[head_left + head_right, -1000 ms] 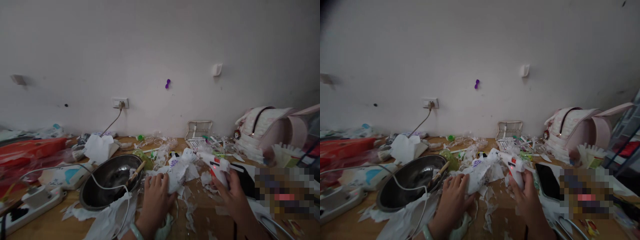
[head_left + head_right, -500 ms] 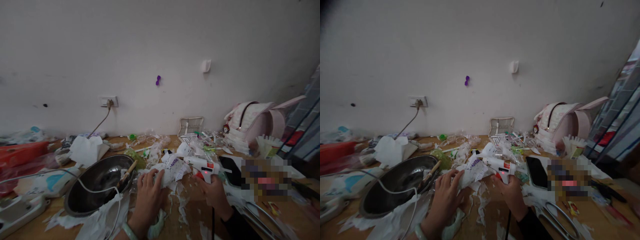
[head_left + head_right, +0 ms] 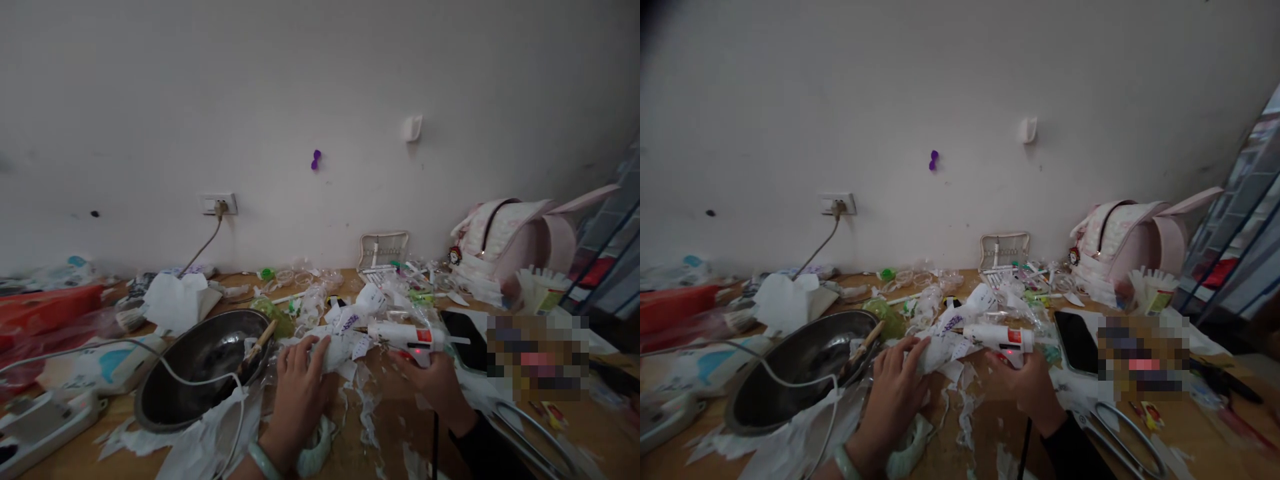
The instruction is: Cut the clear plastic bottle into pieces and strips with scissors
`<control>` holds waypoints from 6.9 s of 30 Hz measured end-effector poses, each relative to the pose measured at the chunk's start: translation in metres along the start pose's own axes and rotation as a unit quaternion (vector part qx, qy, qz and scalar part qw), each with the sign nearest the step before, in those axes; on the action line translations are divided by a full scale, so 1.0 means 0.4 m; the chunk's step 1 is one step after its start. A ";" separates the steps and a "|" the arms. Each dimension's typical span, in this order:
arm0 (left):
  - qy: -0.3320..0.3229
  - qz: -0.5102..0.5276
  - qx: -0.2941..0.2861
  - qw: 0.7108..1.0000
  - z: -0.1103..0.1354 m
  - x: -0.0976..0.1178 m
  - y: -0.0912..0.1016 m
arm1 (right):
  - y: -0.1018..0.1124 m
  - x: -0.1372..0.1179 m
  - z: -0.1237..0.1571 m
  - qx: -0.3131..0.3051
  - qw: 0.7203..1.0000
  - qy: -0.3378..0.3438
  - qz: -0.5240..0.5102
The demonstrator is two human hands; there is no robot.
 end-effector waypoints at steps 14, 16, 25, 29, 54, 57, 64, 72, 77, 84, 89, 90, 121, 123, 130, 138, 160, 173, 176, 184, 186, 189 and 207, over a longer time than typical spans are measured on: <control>-0.008 0.011 0.009 1.000 0.001 -0.001 -0.003 | -0.009 0.018 -0.005 -0.014 0.993 0.017 0.120; -0.005 0.013 0.009 1.000 0.001 -0.003 -0.004 | -0.010 0.017 -0.007 -0.015 0.991 0.014 0.129; -0.007 0.018 0.007 1.000 0.002 -0.004 -0.004 | -0.003 0.015 -0.013 -0.005 0.985 -0.028 0.172; -0.009 0.016 0.010 1.000 0.003 -0.004 -0.006 | 0.002 0.022 -0.016 0.007 0.982 -0.035 0.185; -0.012 0.015 0.028 0.999 0.000 -0.001 0.003 | 0.027 0.008 -0.023 0.031 0.992 -0.039 0.120; -0.017 0.013 0.032 0.999 0.000 0.004 0.007 | 0.014 0.007 -0.014 0.006 0.993 -0.016 0.116; -0.035 0.016 0.052 0.998 0.001 0.013 0.016 | -0.006 0.001 -0.007 -0.028 0.993 0.029 0.113; -0.048 0.023 0.048 0.997 0.003 0.017 0.016 | -0.012 0.020 -0.010 -0.017 0.988 0.025 0.149; -0.051 0.030 0.043 0.997 0.005 0.015 0.013 | -0.007 0.017 -0.012 -0.010 0.986 0.002 0.166; -0.041 0.030 0.044 0.998 0.003 0.012 0.015 | 0.006 0.018 -0.012 -0.014 0.983 -0.027 0.179; -0.042 0.032 0.046 0.998 0.001 0.014 0.021 | 0.011 0.024 -0.016 -0.007 0.980 -0.036 0.196; -0.042 0.032 0.047 0.997 0.001 0.015 0.022 | 0.012 0.025 -0.017 -0.007 0.980 -0.036 0.198; -0.041 0.032 0.053 0.997 0.003 0.015 0.020 | 0.036 0.011 -0.033 0.048 0.973 -0.070 0.212; -0.041 0.032 0.055 0.997 0.003 0.015 0.021 | 0.031 0.015 -0.032 0.038 0.975 -0.063 0.211; -0.031 0.041 0.040 0.998 0.006 0.011 0.011 | 0.018 0.022 -0.024 0.026 0.978 -0.032 0.204; -0.033 0.038 0.039 0.998 0.006 0.012 0.015 | 0.016 0.018 -0.018 0.024 0.977 -0.034 0.208; -0.020 0.038 0.033 0.999 0.004 0.010 0.008 | -0.003 0.009 -0.005 -0.043 0.982 -0.029 0.180; -0.029 0.045 0.033 0.998 0.006 0.011 0.006 | -0.007 0.019 -0.009 -0.024 0.985 -0.057 0.163; -0.028 0.047 0.025 0.998 0.008 0.009 -0.002 | -0.006 0.013 -0.010 -0.030 0.982 -0.065 0.172; -0.029 0.046 0.030 0.998 0.010 0.005 -0.006 | 0.001 0.036 -0.014 -0.029 0.977 -0.086 0.195; -0.028 0.047 0.033 0.998 0.010 0.006 -0.004 | 0.001 0.038 -0.017 -0.033 0.977 -0.082 0.195; -0.027 0.048 0.033 0.998 0.008 0.007 0.000 | 0.004 0.032 -0.021 -0.035 0.977 -0.081 0.196; -0.028 0.039 0.035 0.998 0.007 0.008 0.005 | 0.019 0.025 -0.025 -0.022 0.979 -0.051 0.194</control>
Point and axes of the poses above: each hand's wrist, its own z-axis away from the middle knuckle, its own y-axis out of the back of the hand, x = y × z, the point moved 5 cm from there along -z, towards the middle knuckle, and after that the axes turned 12 degrees about -x, right-handed, at the moved point
